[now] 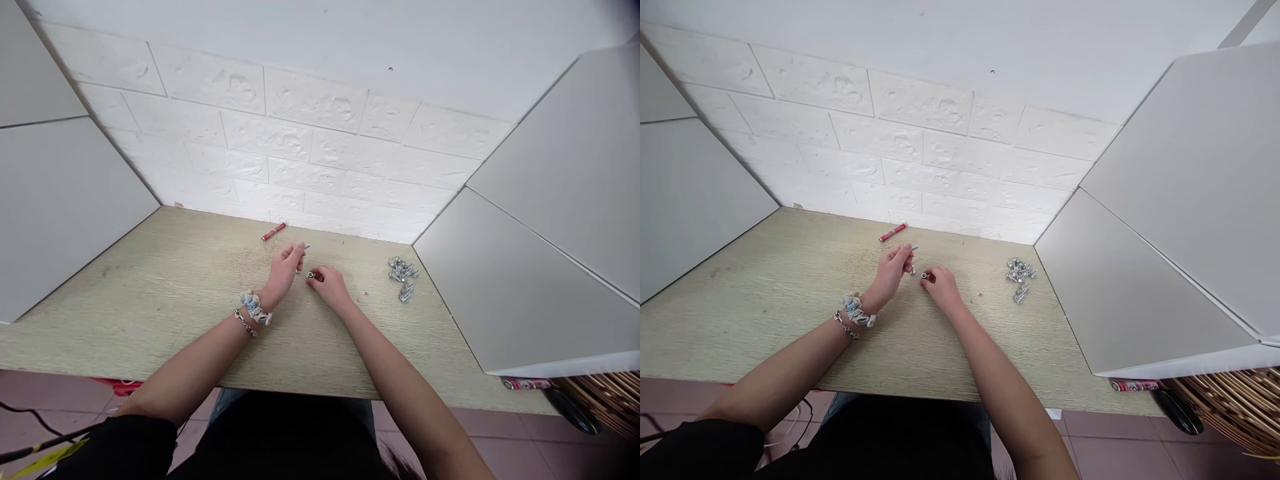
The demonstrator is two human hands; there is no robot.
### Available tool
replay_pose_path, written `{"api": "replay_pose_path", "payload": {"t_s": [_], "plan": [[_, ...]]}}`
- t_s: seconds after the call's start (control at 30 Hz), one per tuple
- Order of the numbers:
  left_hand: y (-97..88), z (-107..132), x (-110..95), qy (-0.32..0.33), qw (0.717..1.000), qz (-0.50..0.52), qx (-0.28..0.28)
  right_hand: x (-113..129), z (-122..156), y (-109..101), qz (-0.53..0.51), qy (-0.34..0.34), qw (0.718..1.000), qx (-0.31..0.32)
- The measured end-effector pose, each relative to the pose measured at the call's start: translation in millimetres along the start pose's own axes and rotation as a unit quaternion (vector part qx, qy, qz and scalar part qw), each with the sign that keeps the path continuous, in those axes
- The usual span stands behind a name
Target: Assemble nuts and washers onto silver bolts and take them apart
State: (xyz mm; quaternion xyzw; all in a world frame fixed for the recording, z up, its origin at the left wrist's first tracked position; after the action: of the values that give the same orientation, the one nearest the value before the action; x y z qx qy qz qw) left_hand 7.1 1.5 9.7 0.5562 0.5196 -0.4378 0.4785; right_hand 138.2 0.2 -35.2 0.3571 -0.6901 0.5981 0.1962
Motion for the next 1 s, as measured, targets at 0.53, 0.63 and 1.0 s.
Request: {"api": "replay_pose_path", "payload": {"t_s": [0.53, 0.63, 1.0], "plan": [[1.6, 1, -2, -0.01, 1.0, -0.01, 0.012, 1, -1, 3, 0.008, -0.004, 1.0, -0.012], [2.0, 1, -2, -0.018, 1.0, -0.005, 0.02, 0, 1, 2, -0.023, 0.018, 0.999, -0.015], [5.8, 3, 2, -0.06, 0.978, -0.089, 0.177, 7, 16, -11, -0.154, -0.08, 0.974, -0.146]]}}
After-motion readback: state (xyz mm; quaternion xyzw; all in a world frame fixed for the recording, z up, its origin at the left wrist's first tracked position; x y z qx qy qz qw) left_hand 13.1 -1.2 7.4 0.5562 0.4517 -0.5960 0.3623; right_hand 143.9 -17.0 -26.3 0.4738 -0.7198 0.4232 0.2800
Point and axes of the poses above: each hand's wrist, its own z-axis away from the middle knuckle, its own y-axis out of the palm, x = y × z, the point moved 1 cm from there along -z, towards the middle knuckle, and after that the axes turned 2 degrees about -z, right-handed, at the moved point
